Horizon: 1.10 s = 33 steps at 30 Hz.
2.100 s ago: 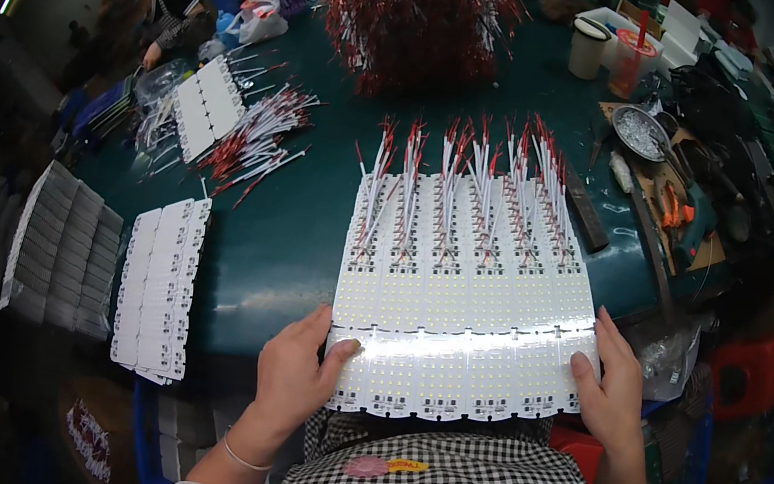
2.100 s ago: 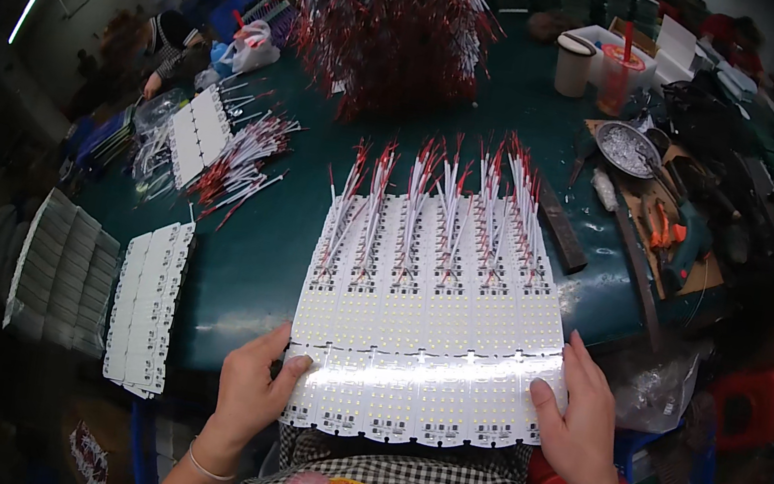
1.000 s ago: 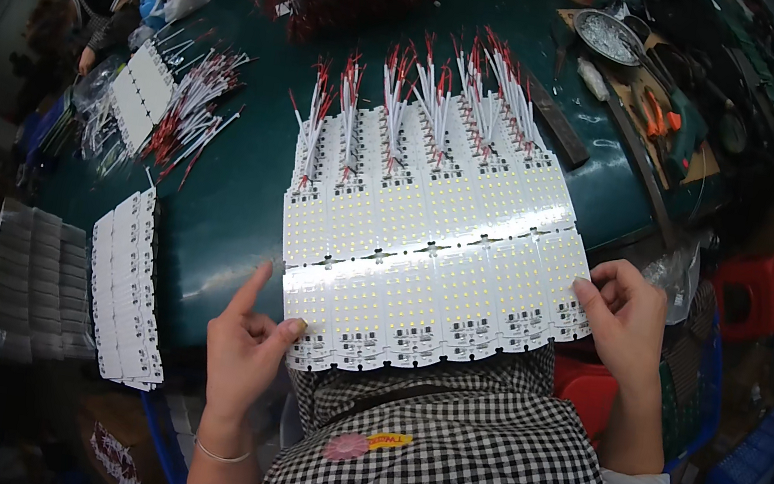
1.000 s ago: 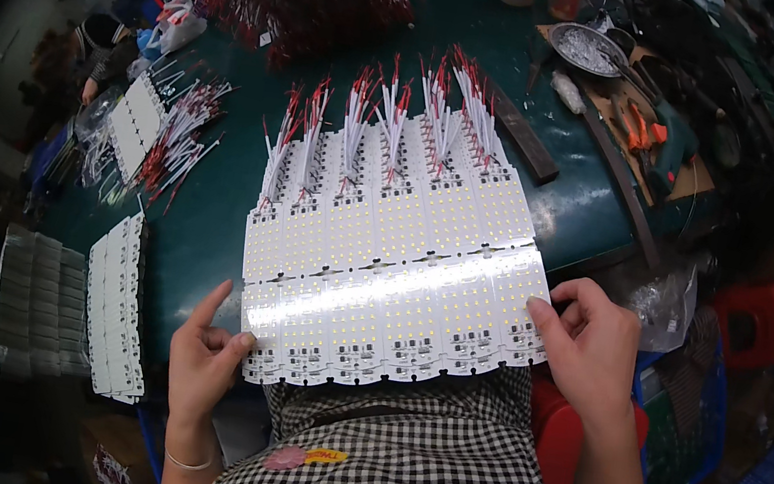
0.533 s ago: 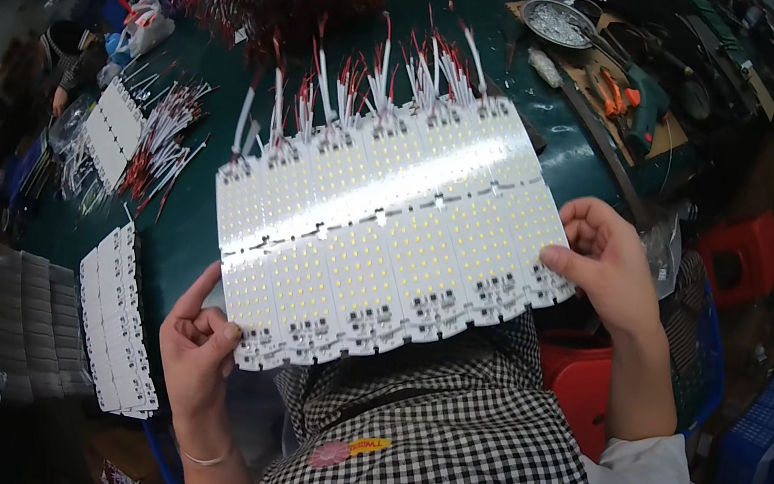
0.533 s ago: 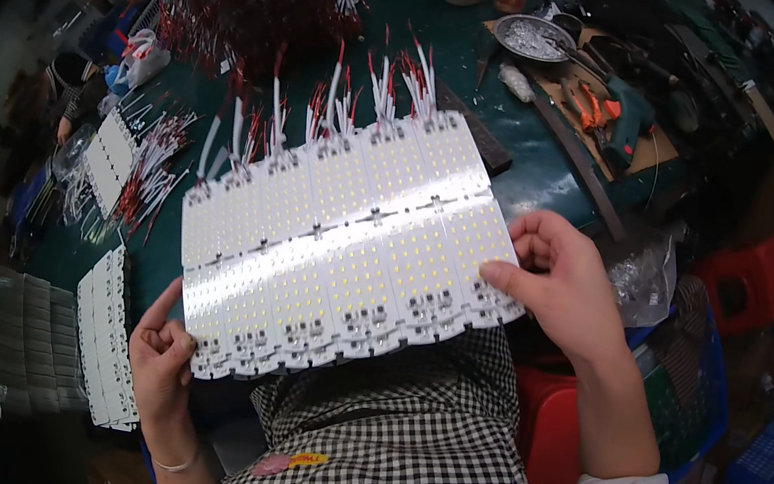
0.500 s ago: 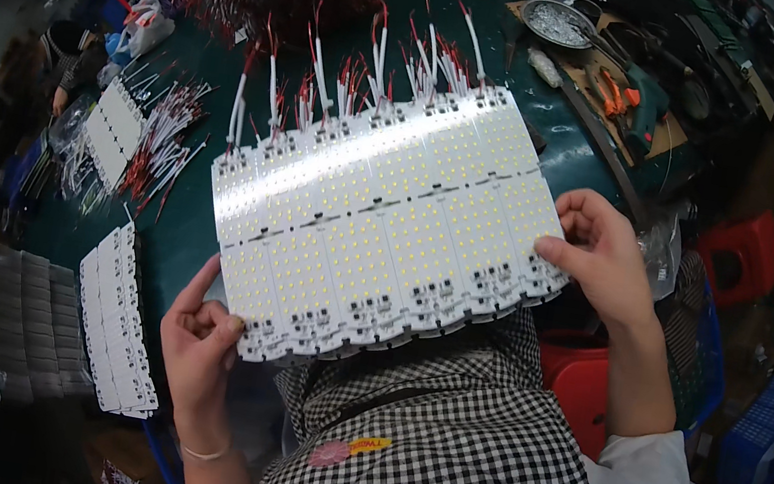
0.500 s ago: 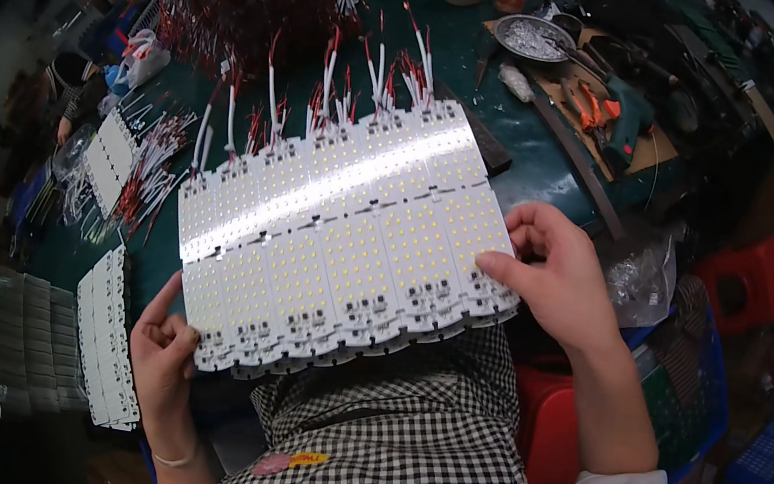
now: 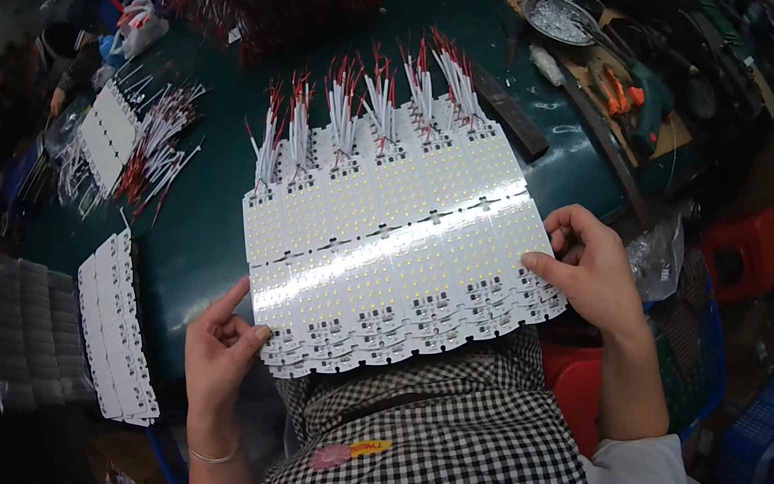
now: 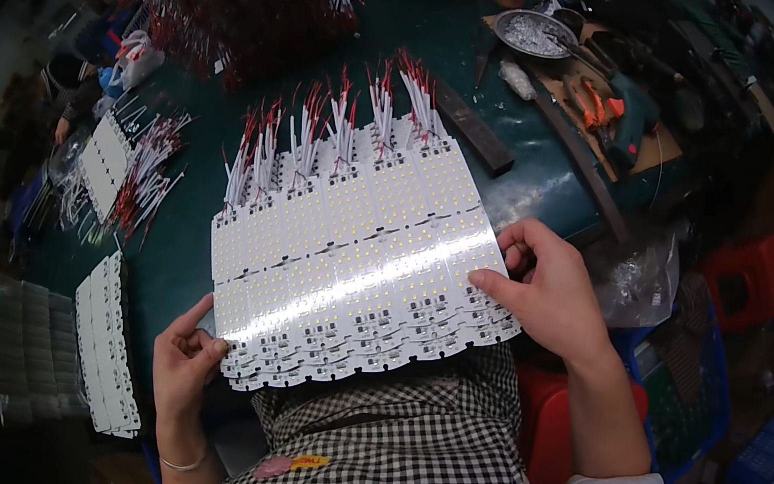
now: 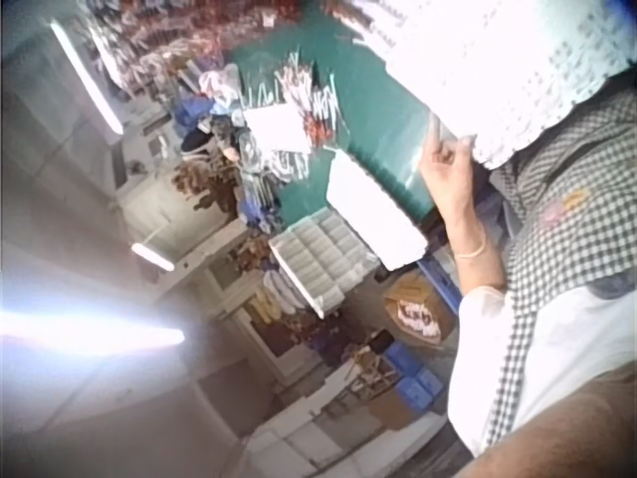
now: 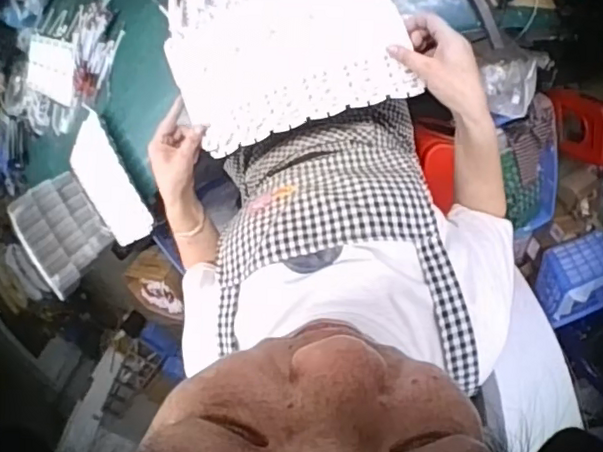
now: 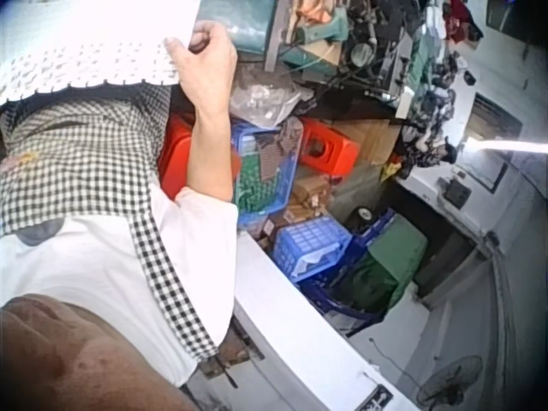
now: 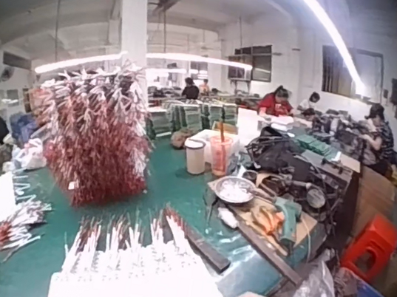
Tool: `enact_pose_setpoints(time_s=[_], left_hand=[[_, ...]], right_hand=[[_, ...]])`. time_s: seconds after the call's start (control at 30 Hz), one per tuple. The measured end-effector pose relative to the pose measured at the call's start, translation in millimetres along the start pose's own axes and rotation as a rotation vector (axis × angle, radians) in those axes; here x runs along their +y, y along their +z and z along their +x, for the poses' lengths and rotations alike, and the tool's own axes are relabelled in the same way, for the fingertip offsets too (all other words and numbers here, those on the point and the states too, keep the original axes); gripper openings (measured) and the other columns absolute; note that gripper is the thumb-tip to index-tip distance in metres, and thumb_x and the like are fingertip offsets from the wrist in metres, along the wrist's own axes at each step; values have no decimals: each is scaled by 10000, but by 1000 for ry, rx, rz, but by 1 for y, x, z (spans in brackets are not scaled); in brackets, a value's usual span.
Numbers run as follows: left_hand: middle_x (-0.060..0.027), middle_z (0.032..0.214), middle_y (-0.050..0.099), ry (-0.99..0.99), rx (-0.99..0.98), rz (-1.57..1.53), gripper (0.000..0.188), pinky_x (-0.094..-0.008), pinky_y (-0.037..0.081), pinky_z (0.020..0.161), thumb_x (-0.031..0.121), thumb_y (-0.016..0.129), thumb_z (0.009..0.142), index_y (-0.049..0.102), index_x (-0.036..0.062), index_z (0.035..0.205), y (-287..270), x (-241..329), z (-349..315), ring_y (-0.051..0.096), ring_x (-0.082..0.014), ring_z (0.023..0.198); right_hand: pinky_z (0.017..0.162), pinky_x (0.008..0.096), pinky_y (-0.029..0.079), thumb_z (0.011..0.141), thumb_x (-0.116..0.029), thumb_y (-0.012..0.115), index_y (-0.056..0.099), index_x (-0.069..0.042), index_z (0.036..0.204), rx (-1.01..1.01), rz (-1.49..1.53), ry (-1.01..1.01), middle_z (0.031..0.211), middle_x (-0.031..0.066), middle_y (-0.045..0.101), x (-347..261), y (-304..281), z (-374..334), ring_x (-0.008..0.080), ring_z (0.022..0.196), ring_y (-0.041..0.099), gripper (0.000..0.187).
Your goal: The person solders electrical wires onto an LED panel with a soldering iron, attaching the wires to electronic components on the panel.
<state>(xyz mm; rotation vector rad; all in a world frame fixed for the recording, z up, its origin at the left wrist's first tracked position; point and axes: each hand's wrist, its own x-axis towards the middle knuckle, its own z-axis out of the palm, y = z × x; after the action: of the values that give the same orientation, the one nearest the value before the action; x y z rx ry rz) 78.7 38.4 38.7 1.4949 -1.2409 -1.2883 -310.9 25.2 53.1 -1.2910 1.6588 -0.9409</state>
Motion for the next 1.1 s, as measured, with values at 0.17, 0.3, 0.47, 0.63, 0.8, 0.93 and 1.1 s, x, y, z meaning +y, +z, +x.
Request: enact_pose_setpoints(time_s=[0.17,0.3,0.47,0.63,0.8,0.93,1.1], left_hand=[[39,627,544,-26,-7,75,615,-159,328,473,-12,724,772,474,-66,1331,-2,3,-4,454,-6,528],[34,643,557,-30,34,178,592,-162,372,514,-25,697,787,475,-58,1335,-1,3,-9,487,-11,561],[31,610,554,-114,36,191,560,-172,366,492,-42,664,802,476,-66,1329,7,16,-11,482,-14,536],[21,577,554,-150,36,196,537,-186,363,462,-49,639,816,475,-71,1327,4,15,-16,476,-20,504],[2,603,579,-97,-5,174,588,-208,345,425,-9,674,814,438,-86,1347,-3,12,-10,478,-27,477],[6,611,589,-143,-70,-205,647,-198,307,404,33,697,810,398,-89,1371,-8,18,-11,459,-21,454],[41,596,542,-57,-162,-334,658,-164,227,375,34,668,833,357,-69,1403,0,21,-5,356,2,410]], right_hand=[[593,246,426,685,-146,807,591,0,895,11,-146,-35,705,-4,496,-3,0,-9,82,649,466,335],[592,255,428,682,-175,812,590,-6,894,16,-128,-52,701,10,489,8,0,-10,95,648,469,350],[537,260,426,692,-210,821,599,8,875,72,-211,-21,629,27,553,2,-6,-16,92,566,512,361],[487,260,417,719,-222,808,636,25,818,33,-217,69,552,57,592,2,-7,-16,88,490,537,317],[488,245,414,729,-211,800,647,54,904,45,-248,27,569,58,608,-10,-7,-17,74,495,541,352],[505,192,401,802,-139,741,619,87,1013,-145,307,129,638,17,637,3,-10,-1,38,539,548,332],[589,178,435,851,-37,658,566,96,1115,-63,387,-34,750,1,618,-6,-7,-6,24,666,561,310]])
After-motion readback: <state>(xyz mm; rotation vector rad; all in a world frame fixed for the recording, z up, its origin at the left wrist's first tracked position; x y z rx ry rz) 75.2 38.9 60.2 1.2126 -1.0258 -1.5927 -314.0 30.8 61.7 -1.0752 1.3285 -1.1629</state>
